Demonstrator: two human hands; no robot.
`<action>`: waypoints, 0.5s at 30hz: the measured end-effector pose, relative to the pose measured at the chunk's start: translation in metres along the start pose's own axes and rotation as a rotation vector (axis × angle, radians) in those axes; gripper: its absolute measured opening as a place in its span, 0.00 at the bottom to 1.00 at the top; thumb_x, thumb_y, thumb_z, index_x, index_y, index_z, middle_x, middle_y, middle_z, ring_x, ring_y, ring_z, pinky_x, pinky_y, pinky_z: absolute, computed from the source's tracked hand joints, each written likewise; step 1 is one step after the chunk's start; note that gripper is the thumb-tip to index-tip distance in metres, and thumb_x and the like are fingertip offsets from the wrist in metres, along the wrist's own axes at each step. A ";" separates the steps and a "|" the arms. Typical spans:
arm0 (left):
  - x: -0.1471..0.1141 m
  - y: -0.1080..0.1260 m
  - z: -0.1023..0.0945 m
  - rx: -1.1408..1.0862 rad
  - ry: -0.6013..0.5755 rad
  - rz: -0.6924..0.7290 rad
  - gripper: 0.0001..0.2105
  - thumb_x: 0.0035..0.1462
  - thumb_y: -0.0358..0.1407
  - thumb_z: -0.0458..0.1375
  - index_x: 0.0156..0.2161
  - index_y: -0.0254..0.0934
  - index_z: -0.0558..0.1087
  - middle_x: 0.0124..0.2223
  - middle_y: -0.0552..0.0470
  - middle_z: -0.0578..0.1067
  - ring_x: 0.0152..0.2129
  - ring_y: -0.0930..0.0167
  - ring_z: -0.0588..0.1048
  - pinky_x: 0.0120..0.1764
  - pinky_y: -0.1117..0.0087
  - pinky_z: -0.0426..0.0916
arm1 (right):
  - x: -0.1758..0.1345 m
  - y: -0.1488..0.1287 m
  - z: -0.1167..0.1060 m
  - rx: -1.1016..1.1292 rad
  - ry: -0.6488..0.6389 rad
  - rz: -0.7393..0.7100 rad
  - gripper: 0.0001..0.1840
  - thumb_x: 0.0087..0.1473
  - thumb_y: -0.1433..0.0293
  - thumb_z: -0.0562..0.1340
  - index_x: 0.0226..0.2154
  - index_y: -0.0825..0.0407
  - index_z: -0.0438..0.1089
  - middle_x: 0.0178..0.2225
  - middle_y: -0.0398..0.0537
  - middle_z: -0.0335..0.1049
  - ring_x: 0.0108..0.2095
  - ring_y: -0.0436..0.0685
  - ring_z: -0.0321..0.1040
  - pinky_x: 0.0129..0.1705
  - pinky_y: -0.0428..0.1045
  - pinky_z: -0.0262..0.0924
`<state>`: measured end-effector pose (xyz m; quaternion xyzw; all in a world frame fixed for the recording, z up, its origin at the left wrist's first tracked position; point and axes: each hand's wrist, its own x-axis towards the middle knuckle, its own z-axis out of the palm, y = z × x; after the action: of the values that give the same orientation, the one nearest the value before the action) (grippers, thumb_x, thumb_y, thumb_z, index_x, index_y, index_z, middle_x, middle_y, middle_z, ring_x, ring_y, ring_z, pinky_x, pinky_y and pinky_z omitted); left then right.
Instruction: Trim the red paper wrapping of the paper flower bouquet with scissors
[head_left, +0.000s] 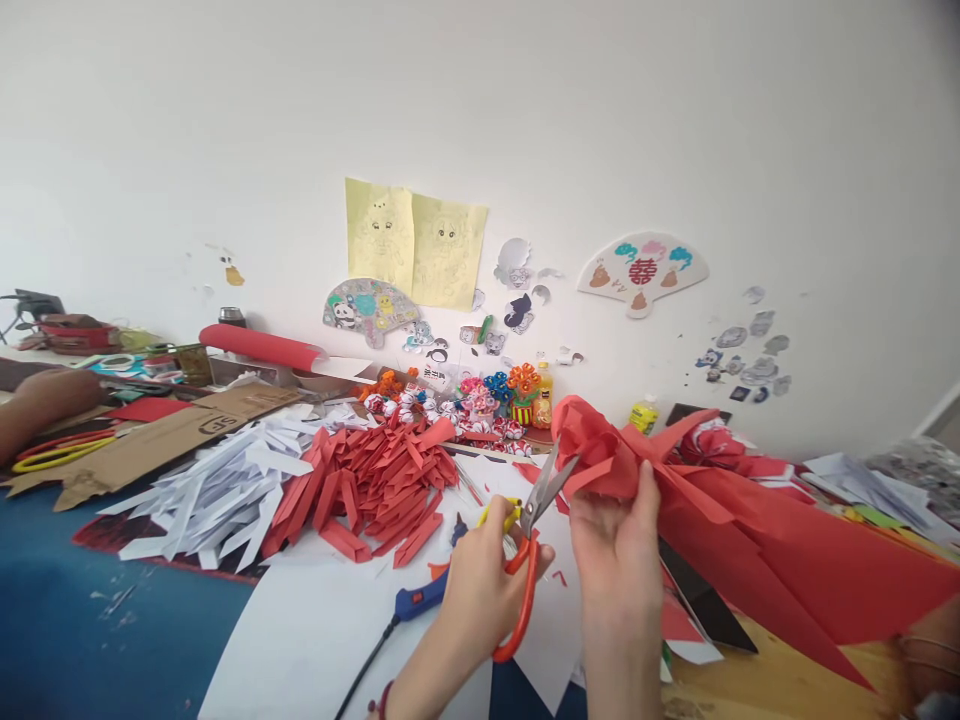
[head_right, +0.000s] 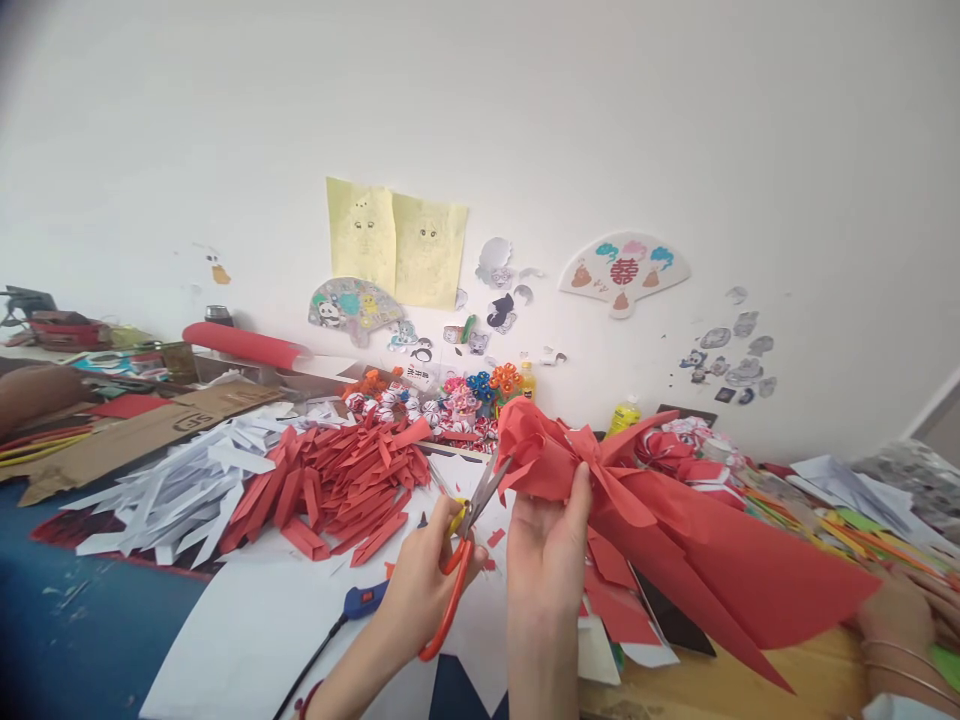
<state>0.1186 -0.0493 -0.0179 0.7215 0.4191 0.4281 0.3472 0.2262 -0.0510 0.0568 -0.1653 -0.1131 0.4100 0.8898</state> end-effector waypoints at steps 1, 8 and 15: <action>0.000 0.000 0.000 0.008 -0.002 -0.009 0.10 0.55 0.39 0.55 0.38 0.43 0.57 0.36 0.56 0.77 0.23 0.72 0.66 0.29 0.73 0.56 | 0.000 0.000 0.000 -0.001 0.002 0.001 0.14 0.55 0.64 0.64 0.44 0.50 0.74 0.49 0.41 0.75 0.50 0.48 0.71 0.49 0.43 0.68; 0.002 -0.001 0.000 0.015 -0.015 -0.024 0.11 0.54 0.39 0.56 0.34 0.43 0.55 0.28 0.61 0.70 0.20 0.74 0.59 0.27 0.74 0.52 | -0.001 -0.002 -0.001 -0.020 0.009 -0.005 0.14 0.55 0.63 0.63 0.44 0.49 0.74 0.48 0.42 0.76 0.51 0.47 0.70 0.51 0.43 0.67; 0.002 0.001 0.001 0.033 -0.014 -0.016 0.14 0.53 0.39 0.57 0.31 0.43 0.52 0.23 0.64 0.60 0.20 0.74 0.54 0.27 0.75 0.50 | -0.001 -0.004 0.000 -0.008 0.024 0.001 0.16 0.56 0.64 0.63 0.47 0.49 0.73 0.50 0.42 0.75 0.52 0.48 0.70 0.51 0.43 0.67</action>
<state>0.1205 -0.0478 -0.0163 0.7267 0.4293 0.4135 0.3416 0.2278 -0.0539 0.0585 -0.1739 -0.1038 0.4081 0.8902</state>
